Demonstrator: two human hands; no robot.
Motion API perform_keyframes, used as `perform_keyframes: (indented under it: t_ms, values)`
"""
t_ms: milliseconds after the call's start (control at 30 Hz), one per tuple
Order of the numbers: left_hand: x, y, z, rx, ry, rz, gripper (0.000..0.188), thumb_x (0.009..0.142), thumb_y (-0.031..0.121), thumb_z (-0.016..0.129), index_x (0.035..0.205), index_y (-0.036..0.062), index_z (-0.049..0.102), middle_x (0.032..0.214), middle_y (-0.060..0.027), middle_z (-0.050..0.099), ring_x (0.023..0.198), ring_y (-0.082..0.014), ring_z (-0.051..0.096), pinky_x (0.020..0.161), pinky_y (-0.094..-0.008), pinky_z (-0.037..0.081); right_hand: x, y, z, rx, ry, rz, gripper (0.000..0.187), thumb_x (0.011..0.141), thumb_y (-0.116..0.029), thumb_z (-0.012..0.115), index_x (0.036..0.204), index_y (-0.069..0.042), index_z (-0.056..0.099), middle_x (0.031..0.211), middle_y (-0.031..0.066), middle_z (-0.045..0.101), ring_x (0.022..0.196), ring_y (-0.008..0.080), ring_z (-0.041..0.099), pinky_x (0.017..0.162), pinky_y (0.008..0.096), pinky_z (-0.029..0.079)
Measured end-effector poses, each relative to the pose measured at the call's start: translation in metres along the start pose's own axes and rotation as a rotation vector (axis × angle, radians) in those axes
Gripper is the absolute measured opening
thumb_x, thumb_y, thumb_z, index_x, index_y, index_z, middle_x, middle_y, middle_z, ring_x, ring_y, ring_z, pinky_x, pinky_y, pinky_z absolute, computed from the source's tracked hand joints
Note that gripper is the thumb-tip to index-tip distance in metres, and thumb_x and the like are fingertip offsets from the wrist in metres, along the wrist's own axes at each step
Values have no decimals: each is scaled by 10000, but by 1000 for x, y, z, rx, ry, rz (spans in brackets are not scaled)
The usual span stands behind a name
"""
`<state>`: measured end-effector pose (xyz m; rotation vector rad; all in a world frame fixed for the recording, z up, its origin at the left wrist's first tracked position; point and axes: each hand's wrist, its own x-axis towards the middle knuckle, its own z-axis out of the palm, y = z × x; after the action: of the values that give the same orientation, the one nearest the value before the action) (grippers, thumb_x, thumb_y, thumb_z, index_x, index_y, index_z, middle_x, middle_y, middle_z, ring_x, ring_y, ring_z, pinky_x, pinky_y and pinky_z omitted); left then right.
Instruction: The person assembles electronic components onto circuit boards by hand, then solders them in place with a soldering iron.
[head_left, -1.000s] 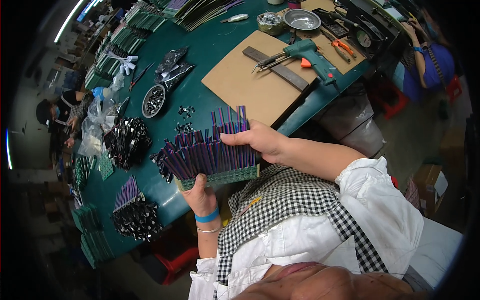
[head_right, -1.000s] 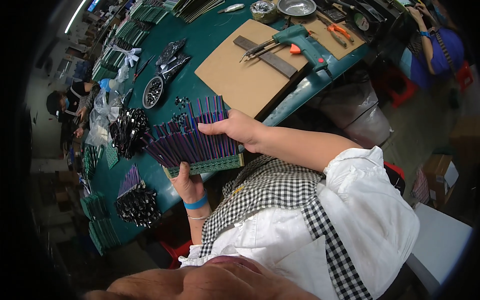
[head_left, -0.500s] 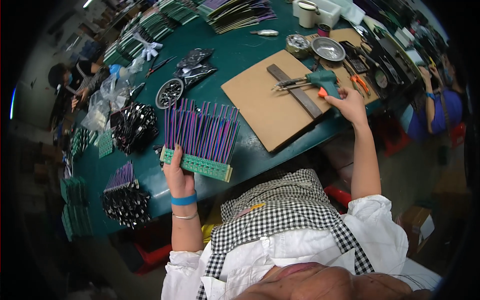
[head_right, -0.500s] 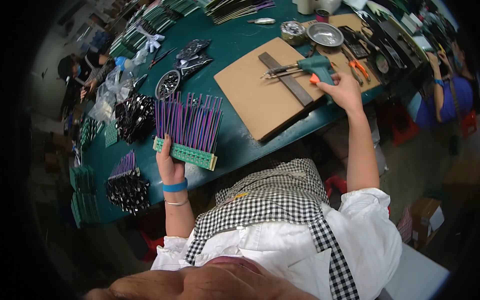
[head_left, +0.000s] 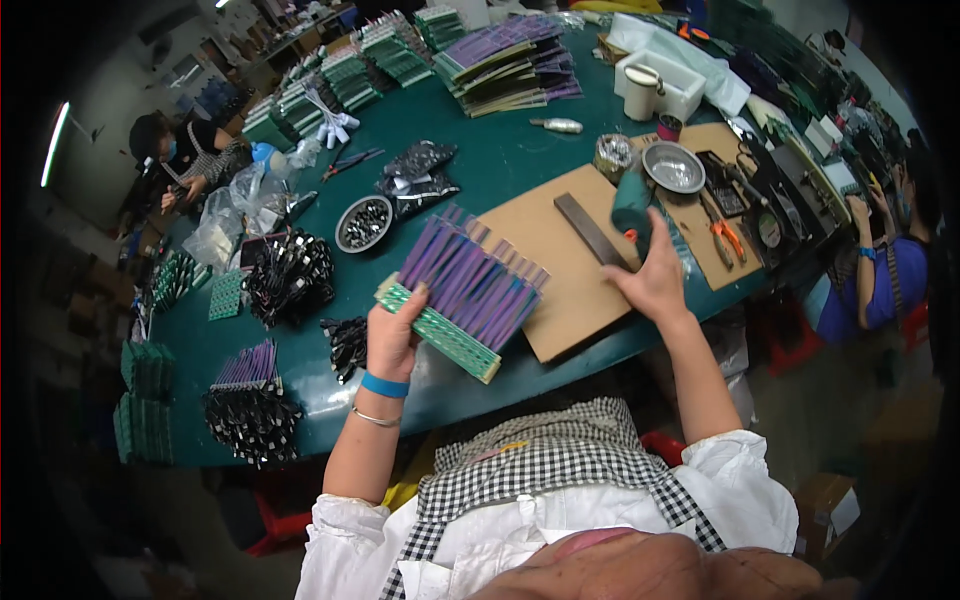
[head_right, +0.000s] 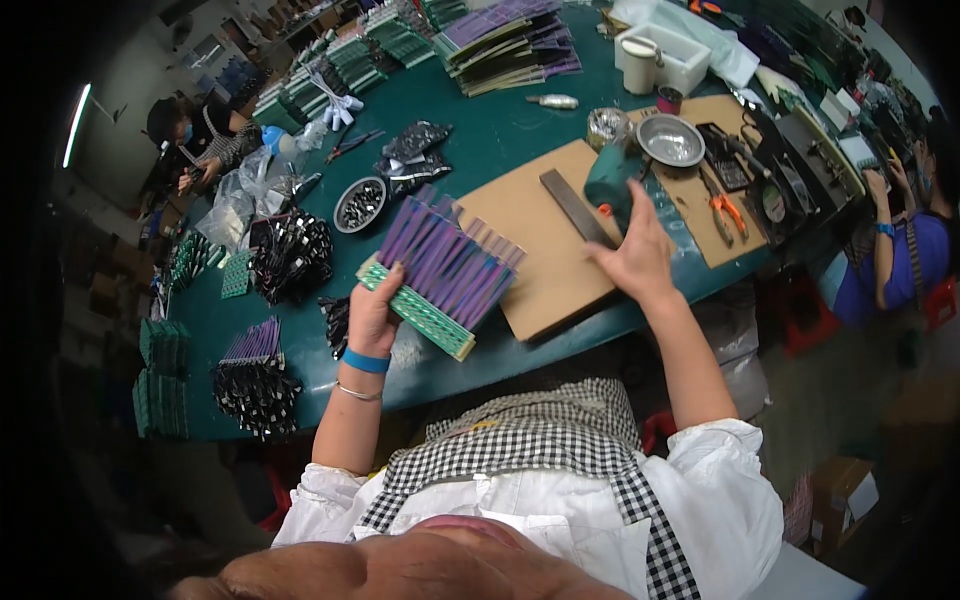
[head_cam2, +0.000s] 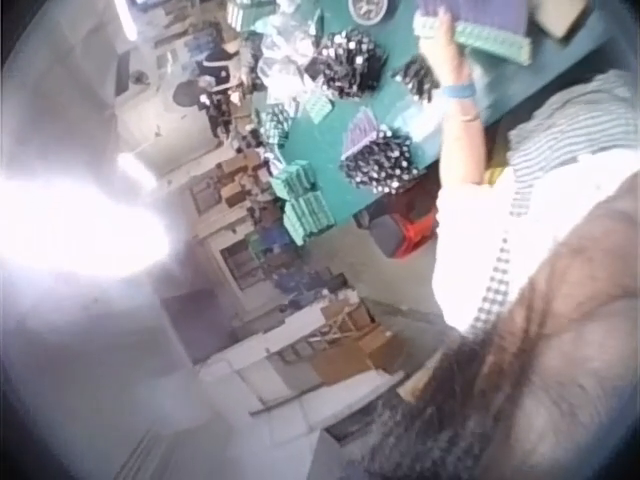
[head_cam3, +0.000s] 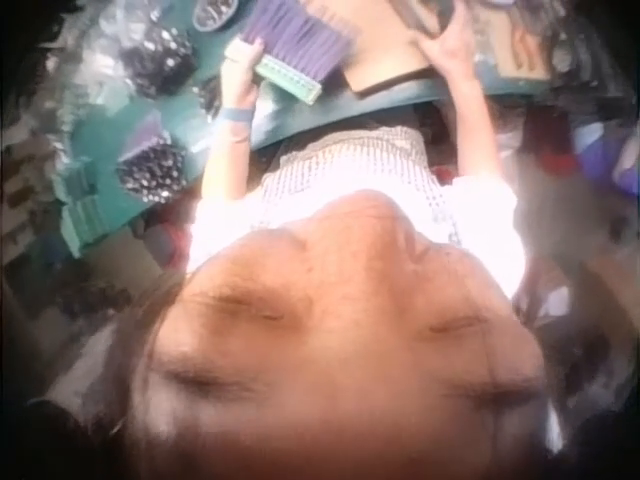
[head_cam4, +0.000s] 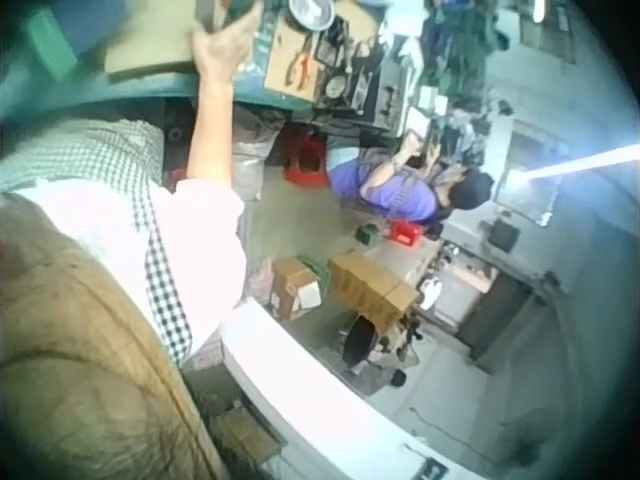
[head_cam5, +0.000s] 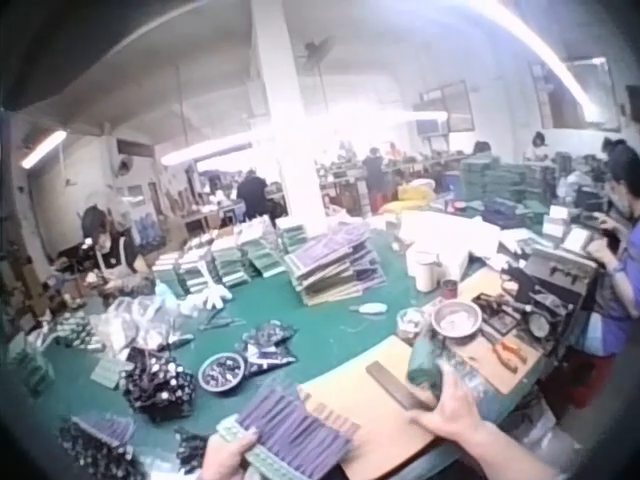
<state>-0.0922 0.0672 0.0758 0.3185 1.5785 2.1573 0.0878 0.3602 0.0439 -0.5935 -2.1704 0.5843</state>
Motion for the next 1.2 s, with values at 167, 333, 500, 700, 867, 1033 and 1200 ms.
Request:
perform_keyframes:
  t_ms: [167,333,500,700,867,1033,1200]
  values:
    - [16,-7,15,139,-79,-67,289,830,156,700,1065,26,595,884,-2,620,748,-95,598,643,-257,502,1,-19,0,-6,-115,-55,803,594,-161,794,1271,-16,388,1142,201,559,1045,376,550,868,402,456]
    - [32,3,44,238,-181,-87,292,839,179,688,1070,26,599,921,-28,646,789,-115,625,699,-275,524,-6,-19,-10,284,-65,183,615,611,-78,771,1148,10,484,929,116,613,812,239,604,721,337,498]
    - [63,-2,94,181,-339,-59,299,850,141,670,1110,16,591,988,-37,643,862,-119,621,743,-276,527,-31,2,-53,682,197,438,673,594,69,760,1195,1,466,901,19,514,734,103,551,659,228,474]
    - [120,-54,164,352,-374,-75,353,813,116,707,1102,-38,573,937,-71,659,787,-155,648,694,-291,535,-65,24,-107,738,360,344,800,602,155,667,1325,16,357,866,36,447,781,142,561,649,214,458]
    - [148,-40,178,1237,-232,196,629,724,254,795,1178,-82,518,715,-111,655,538,-170,641,464,-273,507,-85,38,-118,811,380,370,811,589,152,686,1320,23,361,853,36,439,799,150,560,608,210,433]
    - [145,-35,160,1126,-329,10,589,724,349,768,1098,-74,602,718,-163,666,574,-222,657,608,-310,535,-93,34,-104,796,317,415,870,576,137,670,1364,34,315,842,39,444,768,160,567,616,214,437]
    - [143,-38,151,1395,-286,405,478,720,360,751,1006,-14,669,825,-188,677,748,-302,668,735,-358,530,-102,27,-103,814,297,379,862,588,135,696,1357,31,320,849,31,442,783,168,593,590,214,430]
